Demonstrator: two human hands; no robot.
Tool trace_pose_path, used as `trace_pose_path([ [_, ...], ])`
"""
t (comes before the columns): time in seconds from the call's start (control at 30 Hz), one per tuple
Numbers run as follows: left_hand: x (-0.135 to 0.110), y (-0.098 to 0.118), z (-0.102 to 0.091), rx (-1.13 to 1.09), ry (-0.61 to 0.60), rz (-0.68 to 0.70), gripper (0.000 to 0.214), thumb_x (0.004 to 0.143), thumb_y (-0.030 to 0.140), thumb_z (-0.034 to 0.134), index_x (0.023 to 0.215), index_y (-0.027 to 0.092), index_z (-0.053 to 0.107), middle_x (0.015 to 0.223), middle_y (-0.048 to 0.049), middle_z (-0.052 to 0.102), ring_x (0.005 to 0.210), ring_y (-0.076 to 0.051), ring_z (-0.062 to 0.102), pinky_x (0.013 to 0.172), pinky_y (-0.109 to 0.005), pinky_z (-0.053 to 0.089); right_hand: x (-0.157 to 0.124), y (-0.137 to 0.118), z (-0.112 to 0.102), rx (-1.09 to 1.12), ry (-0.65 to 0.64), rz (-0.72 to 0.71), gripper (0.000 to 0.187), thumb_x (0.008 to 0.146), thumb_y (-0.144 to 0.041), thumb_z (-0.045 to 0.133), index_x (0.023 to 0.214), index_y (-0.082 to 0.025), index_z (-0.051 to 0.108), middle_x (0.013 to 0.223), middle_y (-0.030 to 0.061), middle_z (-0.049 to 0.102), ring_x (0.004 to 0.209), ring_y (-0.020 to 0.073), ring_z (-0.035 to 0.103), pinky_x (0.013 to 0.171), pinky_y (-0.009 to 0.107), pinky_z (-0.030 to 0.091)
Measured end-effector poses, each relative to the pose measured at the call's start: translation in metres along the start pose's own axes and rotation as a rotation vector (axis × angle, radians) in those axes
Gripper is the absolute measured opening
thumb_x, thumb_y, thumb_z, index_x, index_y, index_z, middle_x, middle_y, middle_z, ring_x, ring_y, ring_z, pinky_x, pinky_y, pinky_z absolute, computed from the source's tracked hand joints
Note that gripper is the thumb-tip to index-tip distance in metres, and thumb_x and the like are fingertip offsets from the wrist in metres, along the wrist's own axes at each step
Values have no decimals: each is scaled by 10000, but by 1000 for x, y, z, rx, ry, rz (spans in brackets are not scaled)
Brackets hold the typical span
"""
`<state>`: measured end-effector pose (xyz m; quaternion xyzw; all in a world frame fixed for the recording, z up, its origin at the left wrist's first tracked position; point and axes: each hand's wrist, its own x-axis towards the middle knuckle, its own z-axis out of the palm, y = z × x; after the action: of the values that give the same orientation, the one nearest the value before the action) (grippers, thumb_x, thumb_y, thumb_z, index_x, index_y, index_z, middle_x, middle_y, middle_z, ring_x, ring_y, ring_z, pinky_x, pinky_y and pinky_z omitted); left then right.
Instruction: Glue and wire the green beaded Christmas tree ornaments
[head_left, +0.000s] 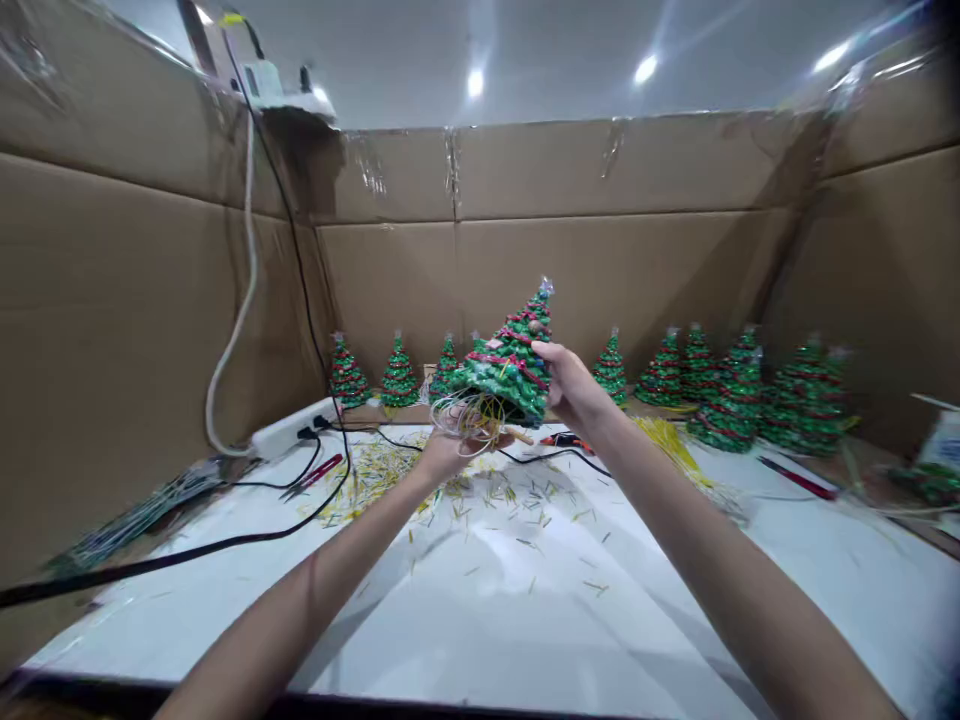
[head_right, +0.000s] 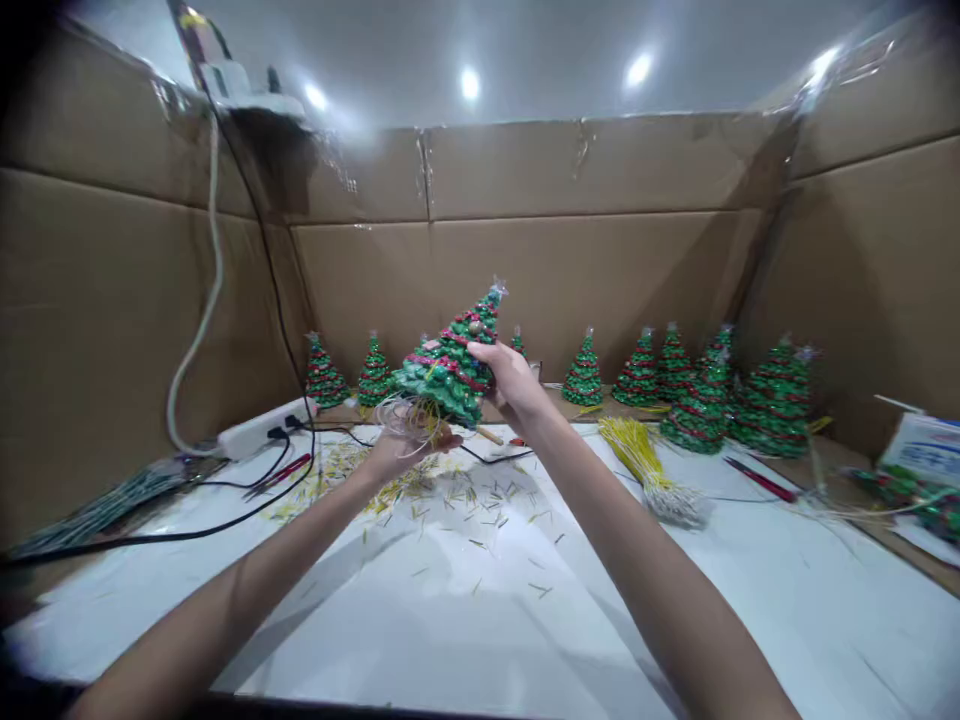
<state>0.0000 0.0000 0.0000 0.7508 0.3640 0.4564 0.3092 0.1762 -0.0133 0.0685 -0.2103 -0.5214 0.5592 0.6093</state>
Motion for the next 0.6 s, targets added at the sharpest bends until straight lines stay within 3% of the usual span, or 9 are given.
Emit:
trace_pose_path([
  [0.1,5,-4,-2,-8,-252,-102,295,619,372,785,664,116,646,622,-41,634,601,-153,592,577,-250,435,0,2,-7,-27,87,59,249,708,-402,700,864,-209,682,819,7,716,688,139,634,564,214,499],
  [0.17,2,-5,-3,-128,-292,-173,334,583,318,816,808,132,653,747,-54,673,675,-169,624,616,-260,457,1,2,-13,-57,177,92,281,696,-428,709,878,-216,681,799,2,711,656,129,624,523,207,484],
  [0.27,-10,-2,-4,-473,-236,-276,611,547,246,837,1094,203,567,1055,-86,660,890,-225,648,723,-314,492,3,2,-22,-102,294,130,326,685,-464,712,899,-220,674,805,13,710,637,130,618,508,212,485],
  [0.4,-23,10,0,-859,-174,-384,519,645,334,763,1107,214,560,1206,-88,599,1122,-265,557,888,-427,467,6,4,-29,-105,360,145,318,716,-483,677,895,-222,651,821,25,703,646,140,616,547,239,511],
  [0.5,-23,18,9,-841,-71,-358,457,633,300,778,1044,202,602,1119,-66,649,1116,-236,559,946,-399,427,7,6,-28,-39,360,177,318,731,-485,664,906,-221,638,767,22,686,624,138,601,558,251,518],
  [0.6,-18,23,17,-690,-95,-206,427,642,235,787,1034,176,627,1052,-79,681,1046,-216,606,960,-347,404,8,8,-26,32,363,231,297,744,-479,655,871,-212,632,701,14,661,577,127,570,542,245,514],
])
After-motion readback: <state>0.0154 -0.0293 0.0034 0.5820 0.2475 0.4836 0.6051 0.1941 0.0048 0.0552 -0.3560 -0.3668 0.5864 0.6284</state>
